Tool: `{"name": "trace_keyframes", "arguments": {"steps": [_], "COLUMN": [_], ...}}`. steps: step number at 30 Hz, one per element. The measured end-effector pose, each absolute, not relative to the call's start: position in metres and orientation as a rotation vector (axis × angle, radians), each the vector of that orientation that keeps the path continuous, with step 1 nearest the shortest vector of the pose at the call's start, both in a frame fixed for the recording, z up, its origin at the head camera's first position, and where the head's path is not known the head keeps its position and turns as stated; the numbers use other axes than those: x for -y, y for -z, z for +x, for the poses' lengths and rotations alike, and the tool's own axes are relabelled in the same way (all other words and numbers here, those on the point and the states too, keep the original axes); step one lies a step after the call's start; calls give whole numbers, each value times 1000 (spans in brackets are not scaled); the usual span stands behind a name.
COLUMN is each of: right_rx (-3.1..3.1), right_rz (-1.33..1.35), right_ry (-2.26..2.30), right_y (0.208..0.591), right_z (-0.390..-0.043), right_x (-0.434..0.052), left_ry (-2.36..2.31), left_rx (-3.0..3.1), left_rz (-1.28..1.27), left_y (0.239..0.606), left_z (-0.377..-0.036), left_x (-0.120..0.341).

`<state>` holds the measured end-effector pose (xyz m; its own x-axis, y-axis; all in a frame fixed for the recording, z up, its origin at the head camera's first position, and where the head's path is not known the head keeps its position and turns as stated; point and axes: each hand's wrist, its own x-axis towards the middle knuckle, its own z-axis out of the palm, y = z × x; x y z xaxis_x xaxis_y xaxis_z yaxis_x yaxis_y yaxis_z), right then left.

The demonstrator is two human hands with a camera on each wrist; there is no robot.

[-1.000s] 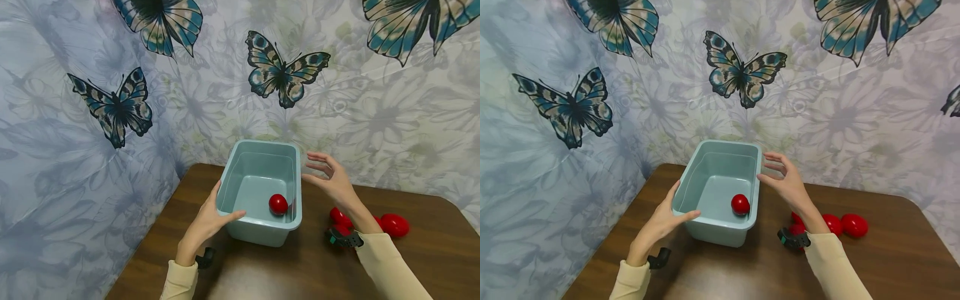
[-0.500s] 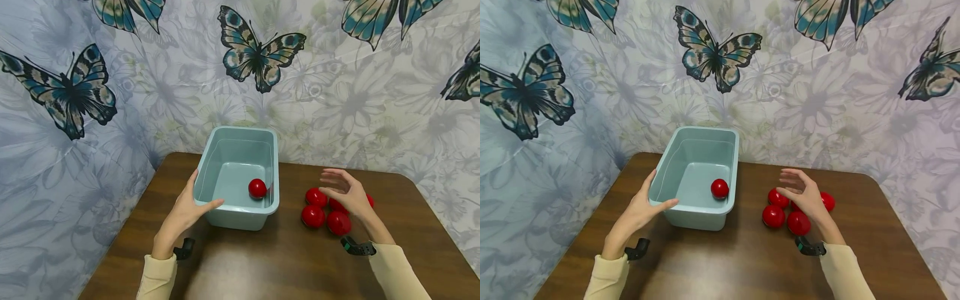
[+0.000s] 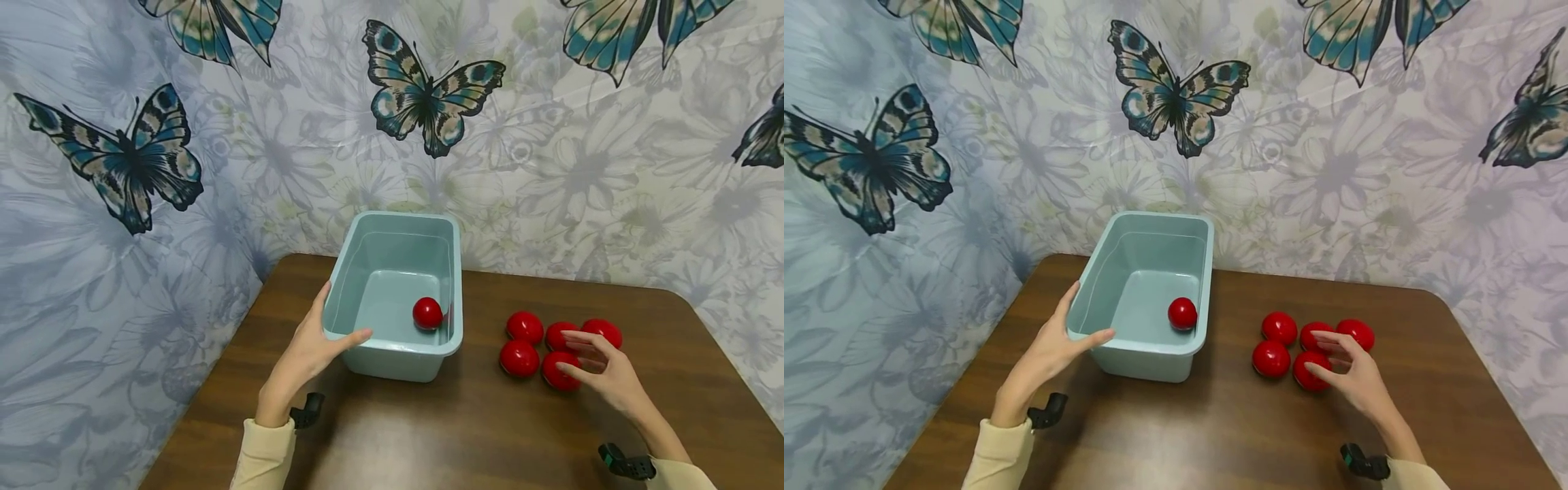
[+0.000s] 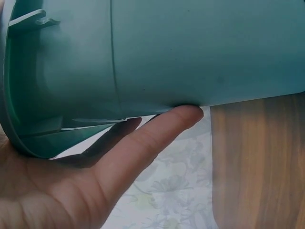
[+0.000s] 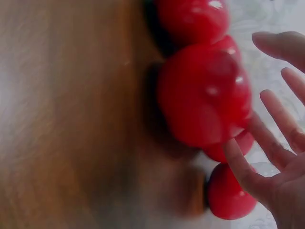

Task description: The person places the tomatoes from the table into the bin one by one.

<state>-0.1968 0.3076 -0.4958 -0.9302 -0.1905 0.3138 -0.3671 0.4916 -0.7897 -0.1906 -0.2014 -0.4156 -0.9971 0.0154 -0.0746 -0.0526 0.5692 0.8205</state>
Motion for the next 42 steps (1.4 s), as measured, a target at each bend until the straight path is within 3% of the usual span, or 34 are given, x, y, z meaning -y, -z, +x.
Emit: {"name": "trace_keyframes", "arguments": {"steps": [26,42], "right_rx": [2758,2741], "right_rz": [439,427], "right_ry": [-865,-816], "right_y": [513,514], "right_z": [-199,-198], "right_x": [-299,-292], "left_ry": [-1474,-1428], "left_rx": [-2740,-2738], "left_rz": [-29,-60], "left_y": [417,416], "left_z": [-190,-191], "left_x": [196,197]}}
